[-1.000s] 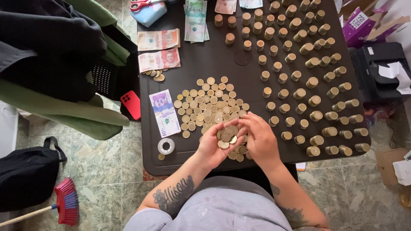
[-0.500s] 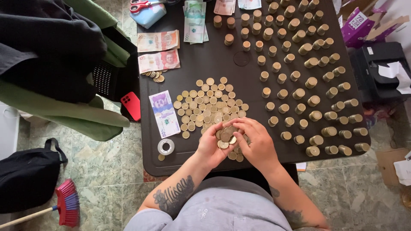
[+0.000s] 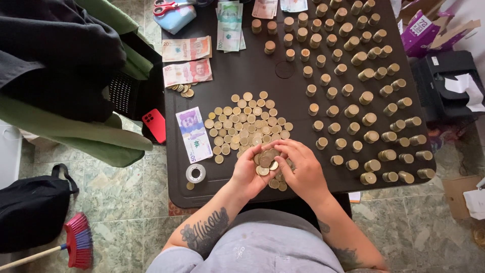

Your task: Counting and stacking coins on a table.

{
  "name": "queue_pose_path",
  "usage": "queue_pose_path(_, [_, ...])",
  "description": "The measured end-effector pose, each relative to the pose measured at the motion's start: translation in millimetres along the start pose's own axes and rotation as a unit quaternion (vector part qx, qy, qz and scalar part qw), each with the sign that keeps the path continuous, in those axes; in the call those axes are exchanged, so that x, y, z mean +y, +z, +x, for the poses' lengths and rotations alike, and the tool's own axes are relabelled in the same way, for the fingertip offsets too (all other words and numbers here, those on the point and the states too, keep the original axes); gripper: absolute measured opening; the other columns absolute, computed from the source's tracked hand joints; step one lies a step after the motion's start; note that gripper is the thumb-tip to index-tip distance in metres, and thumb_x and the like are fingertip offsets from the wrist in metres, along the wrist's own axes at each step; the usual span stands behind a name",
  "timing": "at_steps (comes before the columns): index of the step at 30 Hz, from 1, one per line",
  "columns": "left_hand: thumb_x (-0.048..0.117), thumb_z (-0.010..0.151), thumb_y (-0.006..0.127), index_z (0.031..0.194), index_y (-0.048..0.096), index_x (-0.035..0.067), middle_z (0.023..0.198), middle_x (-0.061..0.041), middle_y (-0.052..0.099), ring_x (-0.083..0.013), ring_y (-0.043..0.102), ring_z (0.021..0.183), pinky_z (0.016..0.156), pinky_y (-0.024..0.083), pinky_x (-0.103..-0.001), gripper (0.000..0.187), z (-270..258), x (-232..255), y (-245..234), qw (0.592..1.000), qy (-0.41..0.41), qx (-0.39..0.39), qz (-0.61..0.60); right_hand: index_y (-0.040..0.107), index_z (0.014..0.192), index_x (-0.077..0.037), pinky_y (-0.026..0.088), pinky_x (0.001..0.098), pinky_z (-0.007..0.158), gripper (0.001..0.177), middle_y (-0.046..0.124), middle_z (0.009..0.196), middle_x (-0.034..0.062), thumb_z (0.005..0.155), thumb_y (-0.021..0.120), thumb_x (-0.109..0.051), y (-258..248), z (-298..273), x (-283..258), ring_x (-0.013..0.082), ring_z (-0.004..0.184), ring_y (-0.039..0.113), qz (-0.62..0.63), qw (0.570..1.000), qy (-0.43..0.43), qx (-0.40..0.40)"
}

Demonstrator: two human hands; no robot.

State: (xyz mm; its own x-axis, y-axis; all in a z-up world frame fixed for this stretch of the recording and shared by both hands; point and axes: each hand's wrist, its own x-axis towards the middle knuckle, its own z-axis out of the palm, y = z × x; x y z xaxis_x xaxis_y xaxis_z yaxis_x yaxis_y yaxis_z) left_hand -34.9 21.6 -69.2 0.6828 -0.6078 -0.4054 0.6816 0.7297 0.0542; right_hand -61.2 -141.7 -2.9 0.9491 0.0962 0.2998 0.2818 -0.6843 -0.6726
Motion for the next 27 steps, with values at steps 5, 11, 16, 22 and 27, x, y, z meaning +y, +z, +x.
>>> queue_pose_path(5, [0.032, 0.11, 0.028, 0.139, 0.056, 0.0, 0.138, -0.014, 0.062, -0.0271, 0.061, 0.126, 0.107, 0.052, -0.042, 0.052, -1, 3, 6, 1.0, -0.002, -0.022, -0.003, 0.065, 0.134, -0.008, 0.053, 0.0364, 0.101, 0.037, 0.071, 0.125, 0.0096, 0.1, 0.064, -0.023, 2, -8, 15, 0.0239, 0.116, 0.066, 0.221, 0.97, 0.096, -0.028])
queue_pose_path(11, [0.03, 0.109, 0.029, 0.139, 0.054, -0.004, 0.146, -0.019, 0.057, -0.0334, 0.055, 0.136, 0.11, 0.05, -0.044, 0.052, 0, 4, 8, 1.0, -0.002, -0.021, -0.022, 0.046, 0.15, 0.002, 0.038, 0.0361, 0.12, 0.057, 0.057, 0.15, 0.0131, 0.11, 0.046, -0.038, 12, -13, 38, 0.0221, 0.142, 0.052, 0.409, 0.903, 0.127, -0.047])
queue_pose_path(16, [0.03, 0.108, 0.029, 0.139, 0.054, -0.004, 0.148, -0.02, 0.055, -0.0352, 0.053, 0.138, 0.11, 0.05, -0.045, 0.052, -1, 4, 9, 1.0, -0.002, -0.019, -0.024, 0.045, 0.15, 0.004, 0.035, 0.0379, 0.122, 0.059, 0.055, 0.151, 0.0158, 0.111, 0.044, -0.041, 14, -13, 39, 0.0244, 0.144, 0.049, 0.428, 0.893, 0.131, -0.043])
queue_pose_path(22, [0.031, 0.109, 0.029, 0.14, 0.053, -0.004, 0.149, -0.02, 0.054, -0.0348, 0.051, 0.141, 0.11, 0.05, -0.045, 0.052, -2, 5, 12, 0.999, 0.0, -0.015, -0.03, 0.045, 0.149, 0.004, 0.034, 0.0407, 0.123, 0.065, 0.053, 0.151, 0.017, 0.11, 0.041, -0.047, 13, -12, 38, 0.0264, 0.145, 0.048, 0.446, 0.883, 0.141, -0.045])
queue_pose_path(27, [0.031, 0.109, 0.029, 0.141, 0.053, -0.004, 0.148, -0.021, 0.054, -0.0347, 0.051, 0.14, 0.11, 0.05, -0.045, 0.053, -1, 5, 9, 1.0, 0.002, -0.019, -0.024, 0.045, 0.148, 0.005, 0.035, 0.0415, 0.123, 0.069, 0.053, 0.151, 0.0181, 0.109, 0.038, -0.051, 11, -9, 34, 0.0267, 0.144, 0.049, 0.458, 0.874, 0.153, -0.044])
